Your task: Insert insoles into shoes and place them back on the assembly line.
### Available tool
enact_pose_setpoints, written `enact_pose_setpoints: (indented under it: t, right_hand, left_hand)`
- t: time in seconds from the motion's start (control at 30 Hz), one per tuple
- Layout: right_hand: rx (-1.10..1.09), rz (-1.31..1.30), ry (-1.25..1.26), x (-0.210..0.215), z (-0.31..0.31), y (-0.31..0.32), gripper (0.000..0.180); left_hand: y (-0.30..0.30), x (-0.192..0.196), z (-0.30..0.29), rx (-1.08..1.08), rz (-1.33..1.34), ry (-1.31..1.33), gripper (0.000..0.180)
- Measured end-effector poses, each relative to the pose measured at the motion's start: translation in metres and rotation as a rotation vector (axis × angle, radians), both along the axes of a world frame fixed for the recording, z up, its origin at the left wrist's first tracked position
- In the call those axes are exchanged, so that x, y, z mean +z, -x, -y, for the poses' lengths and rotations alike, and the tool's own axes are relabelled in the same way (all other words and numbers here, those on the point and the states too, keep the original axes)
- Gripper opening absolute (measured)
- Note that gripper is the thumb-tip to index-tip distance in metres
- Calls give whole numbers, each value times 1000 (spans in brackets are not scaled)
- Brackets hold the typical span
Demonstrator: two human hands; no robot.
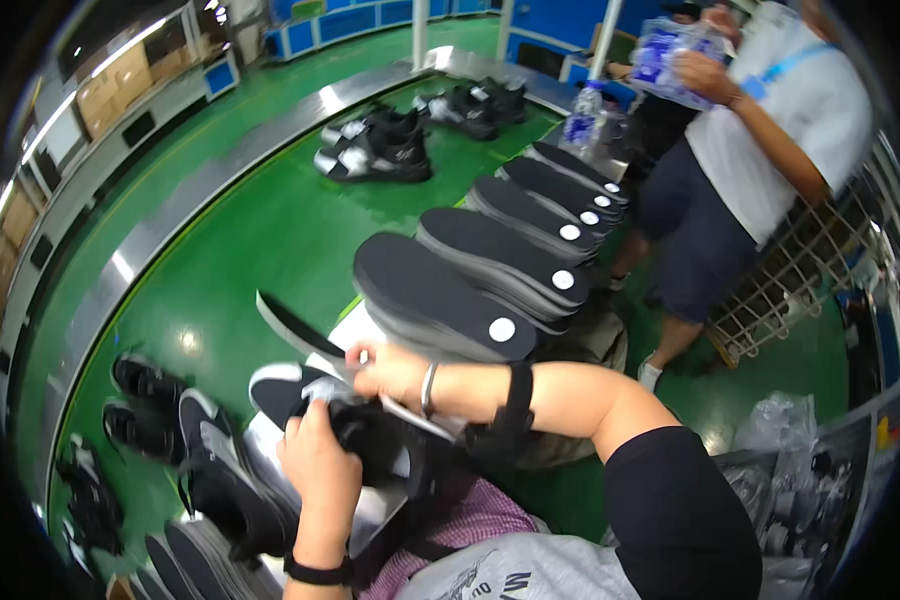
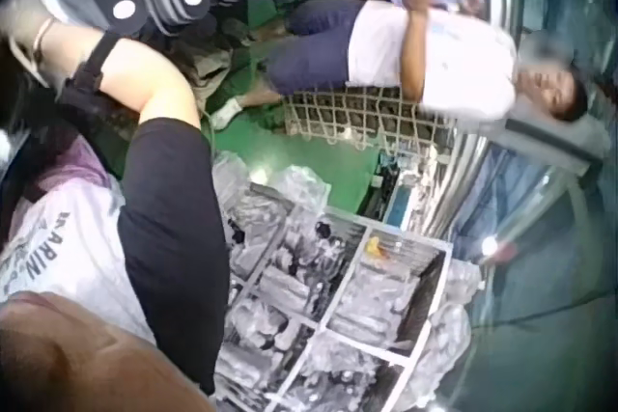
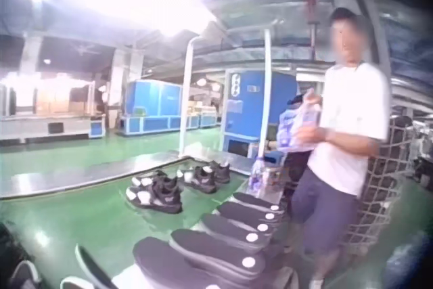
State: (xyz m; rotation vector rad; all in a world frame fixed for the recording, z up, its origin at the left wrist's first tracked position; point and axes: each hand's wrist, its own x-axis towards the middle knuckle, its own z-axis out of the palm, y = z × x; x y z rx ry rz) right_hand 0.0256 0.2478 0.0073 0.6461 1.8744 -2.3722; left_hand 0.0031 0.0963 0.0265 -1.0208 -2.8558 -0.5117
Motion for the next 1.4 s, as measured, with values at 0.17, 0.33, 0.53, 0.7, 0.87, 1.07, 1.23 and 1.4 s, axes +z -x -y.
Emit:
enact_pose_setpoints:
  t: [0.17,0.33,0.53,0.7,0.87,1.07,1.23,1.4]
  right_hand:
    - [27,-287,-336,6,-18,21,28]
    - [95,-30,-30,10,-10,12,35]
    - [-110,-103,-14,7,-18,0,44]
    - [7,-338,-194,79,-13,22,35]
    - [172,-51,-350,113,-29,-11,37]
    - [148,-18,-265,139,-30,-88,31]
    - [633,369,-432,139,-16,-98,23]
    - [772,400,-664,96,-2,-53,26]
  left_hand:
    - [10,-9,-8,-149,-197,8,33]
    - [33,-7,-8,-160,-164,-447,31]
    - [29,-10,-16,-339,127,-198,30]
    - [21,-5,-34,-187,396,-225,23]
    - [34,7,-5,-155,727,-627,21]
    - [28,4,6,-173,567,-609,22]
    - [36,-2,5,71,609,-715,20]
    - [41,-22,5,-42,885,-949,15]
